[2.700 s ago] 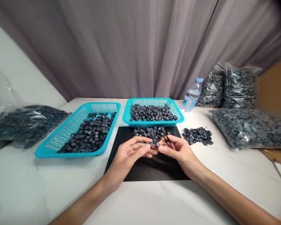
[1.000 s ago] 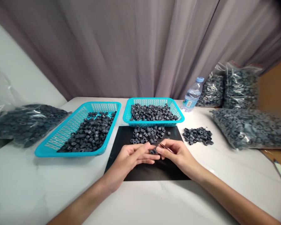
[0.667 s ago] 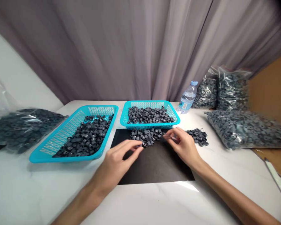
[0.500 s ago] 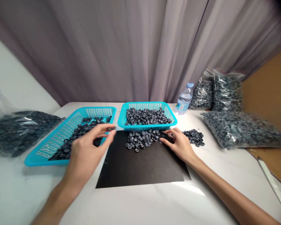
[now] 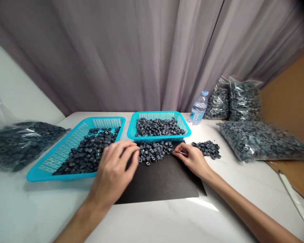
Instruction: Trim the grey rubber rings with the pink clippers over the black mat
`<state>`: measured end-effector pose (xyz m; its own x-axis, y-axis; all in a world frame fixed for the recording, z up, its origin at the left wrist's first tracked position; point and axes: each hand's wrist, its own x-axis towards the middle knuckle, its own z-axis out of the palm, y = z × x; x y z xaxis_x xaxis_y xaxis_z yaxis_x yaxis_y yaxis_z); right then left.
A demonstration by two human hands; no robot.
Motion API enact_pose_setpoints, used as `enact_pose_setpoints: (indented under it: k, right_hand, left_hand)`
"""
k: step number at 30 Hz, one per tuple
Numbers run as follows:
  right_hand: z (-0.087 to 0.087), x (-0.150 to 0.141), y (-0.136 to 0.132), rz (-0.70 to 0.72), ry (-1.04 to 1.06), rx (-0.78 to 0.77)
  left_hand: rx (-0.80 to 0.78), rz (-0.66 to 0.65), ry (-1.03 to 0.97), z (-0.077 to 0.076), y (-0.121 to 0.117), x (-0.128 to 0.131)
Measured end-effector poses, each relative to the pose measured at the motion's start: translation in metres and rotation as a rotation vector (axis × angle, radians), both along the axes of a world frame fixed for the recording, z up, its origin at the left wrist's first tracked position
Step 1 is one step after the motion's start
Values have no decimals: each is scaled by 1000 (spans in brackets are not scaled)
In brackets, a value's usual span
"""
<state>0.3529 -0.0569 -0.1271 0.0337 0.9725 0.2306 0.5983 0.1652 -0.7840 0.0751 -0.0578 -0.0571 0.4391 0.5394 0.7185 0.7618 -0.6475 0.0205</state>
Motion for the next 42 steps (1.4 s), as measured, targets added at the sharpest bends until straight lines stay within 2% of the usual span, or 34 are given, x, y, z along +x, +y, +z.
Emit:
enact_pose_setpoints:
  k: [3, 5, 7, 10, 17, 23, 30, 38, 42]
  right_hand:
    - [9, -17, -12, 111, 368, -22]
    - [17, -31, -24, 232, 558, -102]
    - [23, -44, -36, 305, 678, -161]
    - [26, -56, -46, 324, 775, -196]
    - [22, -63, -49, 223, 802, -168]
    - [21, -64, -49, 213, 801, -181]
    - [20, -59, -47, 196, 863, -219]
    - [22, -55, -44, 214, 857, -197]
    - [22, -55, -45, 217, 797, -179]
  left_hand:
    - [-236, -147, -59, -17, -16, 18]
    - [-418, -229, -143, -27, -23, 25]
    - [-563, -305, -225, -33, -27, 28]
    - [-655, -393, -329, -33, -31, 31]
    - [-803, -395, -519, -25, -28, 35]
    - [-787, -329, -562, -26, -29, 36]
    - [-1000, -267, -760, -25, -25, 34]
    - [-1222, -330, -935, -18, -17, 32]
    - [-1253, -341, -890, -15, -18, 32]
